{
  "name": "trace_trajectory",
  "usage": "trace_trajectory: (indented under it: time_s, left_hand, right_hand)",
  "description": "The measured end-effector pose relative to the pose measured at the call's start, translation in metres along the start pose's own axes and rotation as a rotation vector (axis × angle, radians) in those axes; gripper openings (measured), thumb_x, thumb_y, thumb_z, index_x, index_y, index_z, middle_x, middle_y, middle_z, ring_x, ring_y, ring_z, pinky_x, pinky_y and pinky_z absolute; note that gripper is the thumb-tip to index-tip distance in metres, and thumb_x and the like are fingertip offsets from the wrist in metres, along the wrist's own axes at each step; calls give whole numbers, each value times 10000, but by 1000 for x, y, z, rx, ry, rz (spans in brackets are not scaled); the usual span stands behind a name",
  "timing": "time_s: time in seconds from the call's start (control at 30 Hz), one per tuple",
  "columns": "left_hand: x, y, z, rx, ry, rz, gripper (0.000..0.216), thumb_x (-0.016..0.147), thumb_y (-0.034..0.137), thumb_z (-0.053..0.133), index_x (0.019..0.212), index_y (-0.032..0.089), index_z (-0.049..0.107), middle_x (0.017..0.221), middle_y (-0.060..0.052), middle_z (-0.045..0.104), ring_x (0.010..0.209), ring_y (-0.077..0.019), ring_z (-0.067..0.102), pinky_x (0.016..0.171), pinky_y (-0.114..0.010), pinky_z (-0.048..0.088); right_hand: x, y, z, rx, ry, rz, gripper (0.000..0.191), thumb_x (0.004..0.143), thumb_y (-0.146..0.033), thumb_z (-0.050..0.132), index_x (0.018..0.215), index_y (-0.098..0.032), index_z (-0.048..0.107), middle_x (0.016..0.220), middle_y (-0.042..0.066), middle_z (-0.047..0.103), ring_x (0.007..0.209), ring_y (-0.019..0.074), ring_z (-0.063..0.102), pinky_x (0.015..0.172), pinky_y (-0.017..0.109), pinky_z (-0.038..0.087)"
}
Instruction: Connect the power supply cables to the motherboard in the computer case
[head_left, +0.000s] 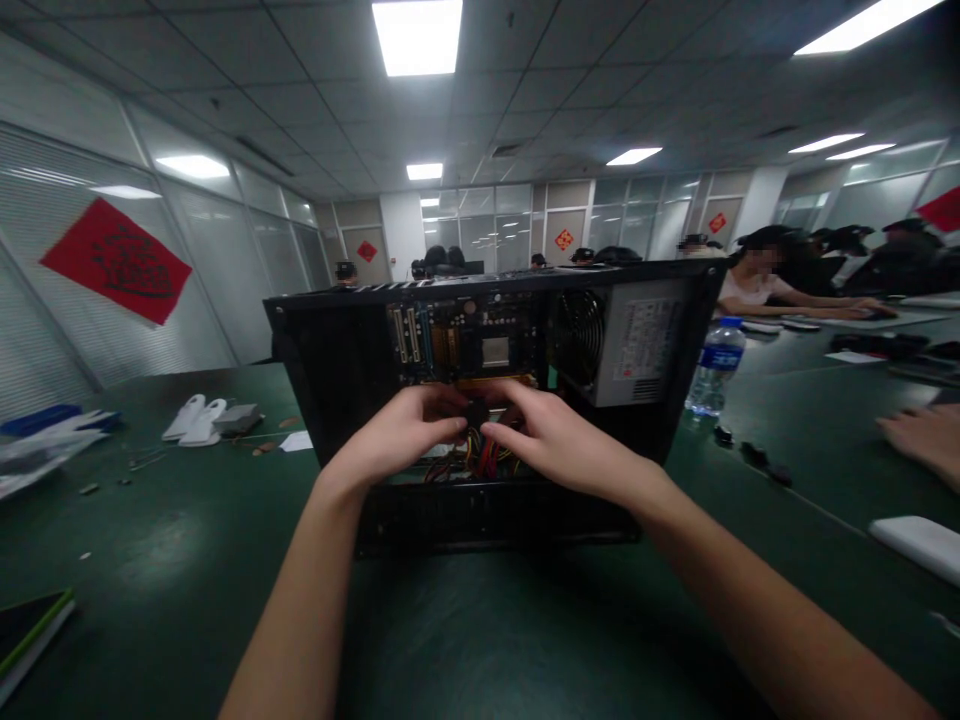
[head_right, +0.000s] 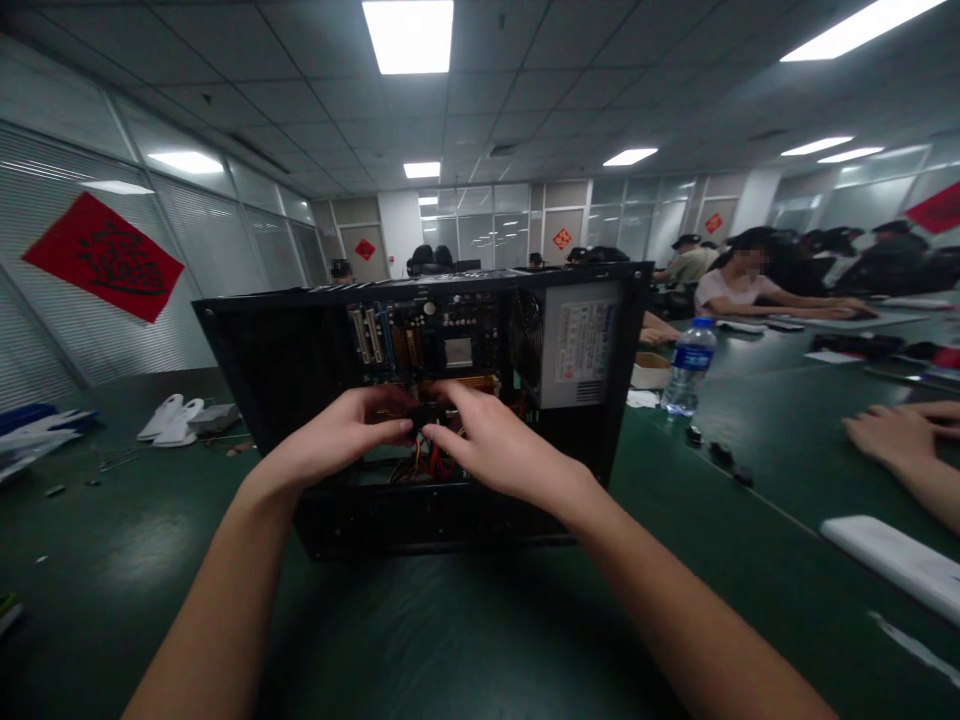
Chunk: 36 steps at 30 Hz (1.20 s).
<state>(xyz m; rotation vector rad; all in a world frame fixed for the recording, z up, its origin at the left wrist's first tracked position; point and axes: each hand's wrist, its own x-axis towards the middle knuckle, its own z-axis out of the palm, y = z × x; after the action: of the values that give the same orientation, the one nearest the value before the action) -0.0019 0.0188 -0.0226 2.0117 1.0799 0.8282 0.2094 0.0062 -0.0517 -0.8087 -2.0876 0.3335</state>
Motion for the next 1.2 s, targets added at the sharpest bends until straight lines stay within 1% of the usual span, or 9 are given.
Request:
trace_trajectory:
  time_s: [0.2, 0.3, 0.43, 0.5, 0.6, 0.8, 0.97, 1.1, 1.2]
  left_hand:
    - [5, -3, 5, 12, 41, 40, 331, 738, 91, 643, 1066, 121, 658, 1121, -100, 699, 920, -195, 670, 856, -334, 542]
    - [6, -3, 9, -42, 43, 76, 381, 738, 97, 665, 1117, 125, 650, 1146, -103, 693, 916, -187, 669, 837, -323, 547]
    - [5, 1, 11, -89, -31, 103, 460, 743, 117, 689, 1201, 131, 639, 1143, -94, 704, 981, -197, 666, 888, -333, 535]
    - [3, 4, 12, -100, -63, 92, 506, 744, 125, 700, 1244, 129, 623, 1091, -90, 720, 961, -203, 672, 867, -337, 541]
    - [2, 6, 12, -94, -12, 88, 478, 778, 174, 699, 1248, 123, 630, 1022, -92, 734, 890, -201, 681, 783, -321, 546]
    - [0, 10, 11, -35, 109, 157, 435, 785, 274, 745, 1183, 115, 671, 926, -76, 738, 827, -188, 678, 735, -298, 538]
    - [-3, 15, 18, -9, 105, 203, 452, 809, 332, 741, 1212, 143, 660, 876, -54, 730, 758, -170, 673, 651, -261, 522]
    - [-7, 20, 22, 46, 128, 260, 449, 822, 326, 735, 1231, 163, 652, 889, -49, 726, 750, -168, 668, 661, -269, 531]
    - [-9, 23, 26, 104, 146, 310, 466, 821, 310, 740, 1253, 172, 635, 875, -38, 719, 753, -166, 667, 656, -261, 532]
  right_hand:
    - [6, 16, 9, 181, 70, 93, 239, 875, -244, 618, 1082, -179, 719, 1070, 77, 733, 985, 230, 688, 898, 403, 543]
    - [8, 16, 6, 322, 114, 98, 229, 845, -237, 640, 1048, -188, 732, 1028, 63, 744, 953, 212, 700, 889, 389, 558]
    - [9, 17, 3, 397, 179, 114, 227, 842, -247, 651, 1045, -181, 727, 969, 51, 743, 932, 188, 702, 893, 363, 558]
    - [9, 19, 1, 418, 197, 124, 230, 837, -259, 662, 1039, -168, 725, 895, 43, 734, 864, 173, 699, 846, 342, 568]
    - [10, 21, -4, 464, 185, 157, 261, 823, -292, 690, 1044, -156, 718, 794, 25, 710, 734, 149, 672, 720, 304, 577]
    - [7, 17, -15, 548, 167, 182, 289, 811, -329, 724, 1054, -172, 729, 863, 29, 728, 710, 121, 652, 682, 272, 562]
    - [4, 5, -20, 504, 179, 166, 301, 814, -329, 726, 1071, -173, 725, 901, 34, 740, 762, 132, 670, 721, 276, 567]
    - [3, -1, -24, 455, 169, 171, 319, 821, -358, 722, 1073, -163, 723, 970, 59, 742, 826, 162, 682, 740, 294, 574]
    - [3, -2, -26, 439, 166, 162, 318, 833, -357, 706, 1088, -167, 711, 923, 51, 735, 789, 155, 670, 700, 277, 562]
